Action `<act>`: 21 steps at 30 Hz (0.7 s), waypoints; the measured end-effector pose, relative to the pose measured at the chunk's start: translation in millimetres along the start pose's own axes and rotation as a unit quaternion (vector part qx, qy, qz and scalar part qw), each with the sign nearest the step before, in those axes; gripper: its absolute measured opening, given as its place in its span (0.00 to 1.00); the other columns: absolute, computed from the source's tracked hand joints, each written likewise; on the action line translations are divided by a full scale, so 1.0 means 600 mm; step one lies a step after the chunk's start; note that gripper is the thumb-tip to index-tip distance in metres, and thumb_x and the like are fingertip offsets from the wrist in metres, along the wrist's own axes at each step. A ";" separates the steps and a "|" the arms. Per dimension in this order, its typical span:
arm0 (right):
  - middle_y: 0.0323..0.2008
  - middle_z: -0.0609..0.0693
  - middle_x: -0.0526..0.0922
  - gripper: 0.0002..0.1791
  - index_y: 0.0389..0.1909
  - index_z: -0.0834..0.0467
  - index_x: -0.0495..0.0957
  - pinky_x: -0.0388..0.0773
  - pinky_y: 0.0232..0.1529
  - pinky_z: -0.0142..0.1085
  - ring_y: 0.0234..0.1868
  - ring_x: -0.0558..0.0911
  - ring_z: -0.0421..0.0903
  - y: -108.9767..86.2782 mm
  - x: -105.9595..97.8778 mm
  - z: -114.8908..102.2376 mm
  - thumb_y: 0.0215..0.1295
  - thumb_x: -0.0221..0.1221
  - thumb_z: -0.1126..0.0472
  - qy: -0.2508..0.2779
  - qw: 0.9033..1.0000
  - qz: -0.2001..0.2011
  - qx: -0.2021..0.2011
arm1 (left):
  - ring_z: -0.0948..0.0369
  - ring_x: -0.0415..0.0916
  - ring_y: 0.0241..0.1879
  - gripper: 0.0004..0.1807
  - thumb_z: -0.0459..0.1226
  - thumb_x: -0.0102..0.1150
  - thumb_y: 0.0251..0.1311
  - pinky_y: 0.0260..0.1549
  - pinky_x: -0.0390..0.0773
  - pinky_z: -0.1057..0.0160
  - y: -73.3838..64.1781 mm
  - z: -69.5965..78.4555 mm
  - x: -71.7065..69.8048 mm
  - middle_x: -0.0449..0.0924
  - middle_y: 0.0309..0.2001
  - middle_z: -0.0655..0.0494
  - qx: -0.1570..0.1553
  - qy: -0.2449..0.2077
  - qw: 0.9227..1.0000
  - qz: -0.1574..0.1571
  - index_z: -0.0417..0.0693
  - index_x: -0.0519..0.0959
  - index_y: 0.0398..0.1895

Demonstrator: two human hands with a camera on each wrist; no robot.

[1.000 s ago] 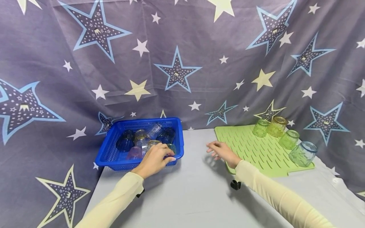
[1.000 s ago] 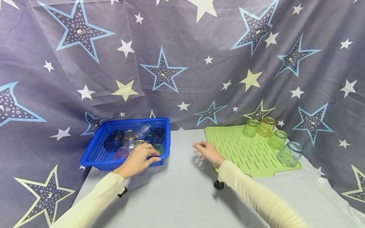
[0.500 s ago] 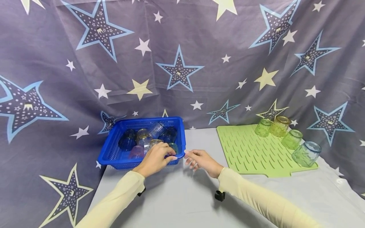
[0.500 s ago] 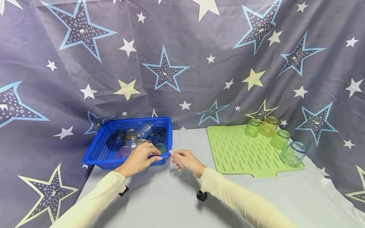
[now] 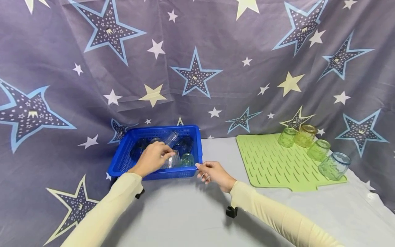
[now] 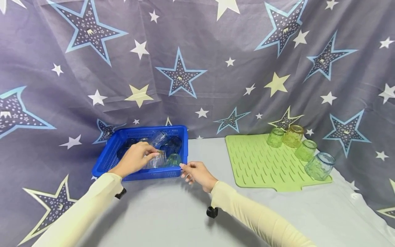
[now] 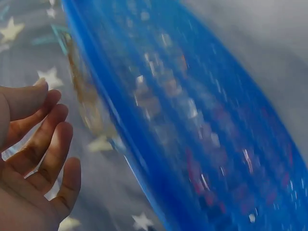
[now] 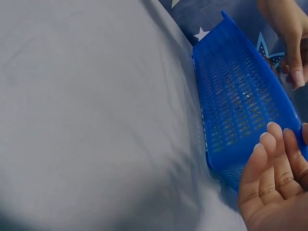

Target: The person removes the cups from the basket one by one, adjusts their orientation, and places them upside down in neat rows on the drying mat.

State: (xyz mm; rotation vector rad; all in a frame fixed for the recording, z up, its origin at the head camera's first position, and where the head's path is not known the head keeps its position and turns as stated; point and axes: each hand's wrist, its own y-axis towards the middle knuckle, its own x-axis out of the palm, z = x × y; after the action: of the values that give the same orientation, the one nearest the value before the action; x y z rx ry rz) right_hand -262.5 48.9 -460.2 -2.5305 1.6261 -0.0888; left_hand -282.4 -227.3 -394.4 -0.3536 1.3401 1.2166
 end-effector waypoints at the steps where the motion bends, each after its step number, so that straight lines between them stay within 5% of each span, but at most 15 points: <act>1: 0.43 0.67 0.84 0.22 0.39 0.61 0.81 0.81 0.33 0.40 0.29 0.81 0.48 0.000 -0.001 0.000 0.72 0.62 0.43 0.001 1.000 0.000 -0.001 | 0.61 0.78 0.31 0.05 0.41 0.72 0.64 0.32 0.79 0.55 0.003 -0.014 -0.004 0.82 0.30 0.61 -0.010 0.006 1.000 -0.004 0.50 0.90 0.34; 11: 0.41 0.62 0.85 0.22 0.40 0.60 0.82 0.80 0.34 0.40 0.30 0.80 0.48 0.001 -0.011 0.007 0.69 0.65 0.42 0.018 1.000 -0.004 0.002 | 0.56 0.81 0.33 0.03 0.37 0.73 0.61 0.36 0.80 0.46 -0.001 -0.128 -0.035 0.83 0.32 0.57 -0.106 0.064 0.990 -0.075 0.49 0.87 0.34; 21: 0.42 0.63 0.85 0.22 0.40 0.58 0.83 0.79 0.33 0.39 0.30 0.80 0.48 0.000 -0.017 0.014 0.68 0.66 0.42 0.019 1.000 -0.001 0.001 | 0.51 0.80 0.34 0.04 0.34 0.72 0.58 0.34 0.80 0.42 -0.009 -0.199 -0.042 0.81 0.32 0.50 -0.115 0.109 0.984 -0.083 0.43 0.85 0.34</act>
State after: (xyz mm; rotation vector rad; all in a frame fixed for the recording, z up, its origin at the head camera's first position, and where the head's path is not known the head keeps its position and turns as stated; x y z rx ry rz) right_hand -265.6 59.2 -468.1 -2.5439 1.6377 -0.1393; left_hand -337.0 -335.8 -409.0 -0.7680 1.3256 1.2200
